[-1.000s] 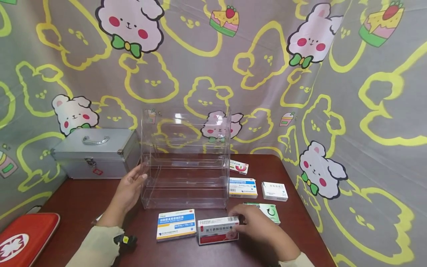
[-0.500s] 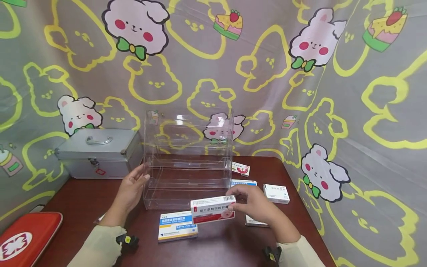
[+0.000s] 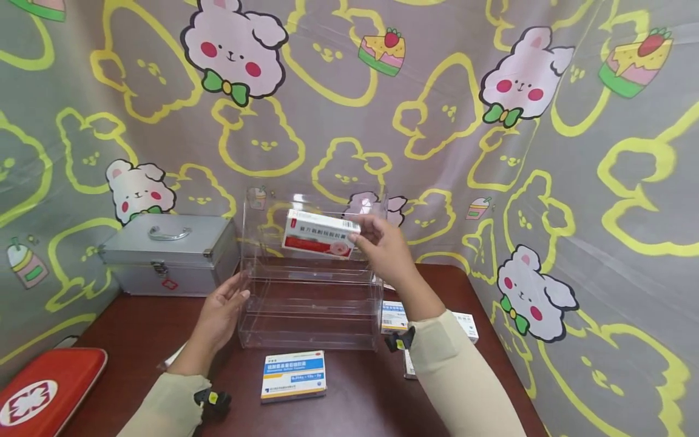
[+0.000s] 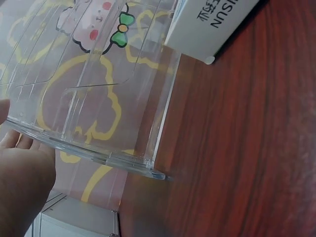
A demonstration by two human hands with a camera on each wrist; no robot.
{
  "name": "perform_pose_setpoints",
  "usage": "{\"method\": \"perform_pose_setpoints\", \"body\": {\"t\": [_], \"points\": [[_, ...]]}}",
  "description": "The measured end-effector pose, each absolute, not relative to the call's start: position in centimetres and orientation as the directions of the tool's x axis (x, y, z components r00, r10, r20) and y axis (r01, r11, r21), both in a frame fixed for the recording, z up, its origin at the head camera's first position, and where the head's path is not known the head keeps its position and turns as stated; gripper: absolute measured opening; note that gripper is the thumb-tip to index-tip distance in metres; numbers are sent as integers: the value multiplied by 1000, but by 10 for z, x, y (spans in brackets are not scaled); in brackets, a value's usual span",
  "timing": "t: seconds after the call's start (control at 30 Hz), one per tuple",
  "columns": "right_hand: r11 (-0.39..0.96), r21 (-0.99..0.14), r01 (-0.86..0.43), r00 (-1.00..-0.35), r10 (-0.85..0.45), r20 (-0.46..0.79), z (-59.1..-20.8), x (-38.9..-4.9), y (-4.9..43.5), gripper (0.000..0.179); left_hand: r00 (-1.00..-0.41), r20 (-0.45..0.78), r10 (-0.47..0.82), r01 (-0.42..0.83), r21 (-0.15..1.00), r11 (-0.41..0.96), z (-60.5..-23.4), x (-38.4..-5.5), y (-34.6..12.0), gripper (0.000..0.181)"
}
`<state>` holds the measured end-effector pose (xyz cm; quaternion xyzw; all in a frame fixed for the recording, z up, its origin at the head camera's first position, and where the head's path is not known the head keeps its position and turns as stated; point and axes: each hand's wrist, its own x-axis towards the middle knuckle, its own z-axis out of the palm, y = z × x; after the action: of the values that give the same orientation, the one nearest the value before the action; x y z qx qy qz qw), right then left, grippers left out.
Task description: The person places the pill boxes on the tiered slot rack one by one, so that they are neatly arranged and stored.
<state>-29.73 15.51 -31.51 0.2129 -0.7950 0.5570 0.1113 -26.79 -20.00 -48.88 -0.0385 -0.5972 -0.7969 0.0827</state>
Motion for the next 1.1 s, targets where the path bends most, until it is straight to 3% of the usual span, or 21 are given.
{"method": "perform_pose_setpoints", "body": {"t": [0.17, 0.53, 0.87, 1.1], "points": [[214, -861, -461, -887, -99, 450, -289, -331, 126, 36, -982, 164, -90, 183, 943, -276, -492, -270, -201, 62], [204, -844, -496, -858, 31, 512, -267, -377, 85, 35, -976, 199, -86, 215, 935, -282, -493, -270, -200, 62], [363, -788, -496, -850, -19, 526, -275, -393, 65, 35, -984, 160, -80, 176, 948, -265, -498, -271, -200, 62], [395, -791, -467, -869, -39, 494, -281, -397, 52, 34, -982, 170, -77, 184, 949, -256, -496, -271, -202, 62]]}}
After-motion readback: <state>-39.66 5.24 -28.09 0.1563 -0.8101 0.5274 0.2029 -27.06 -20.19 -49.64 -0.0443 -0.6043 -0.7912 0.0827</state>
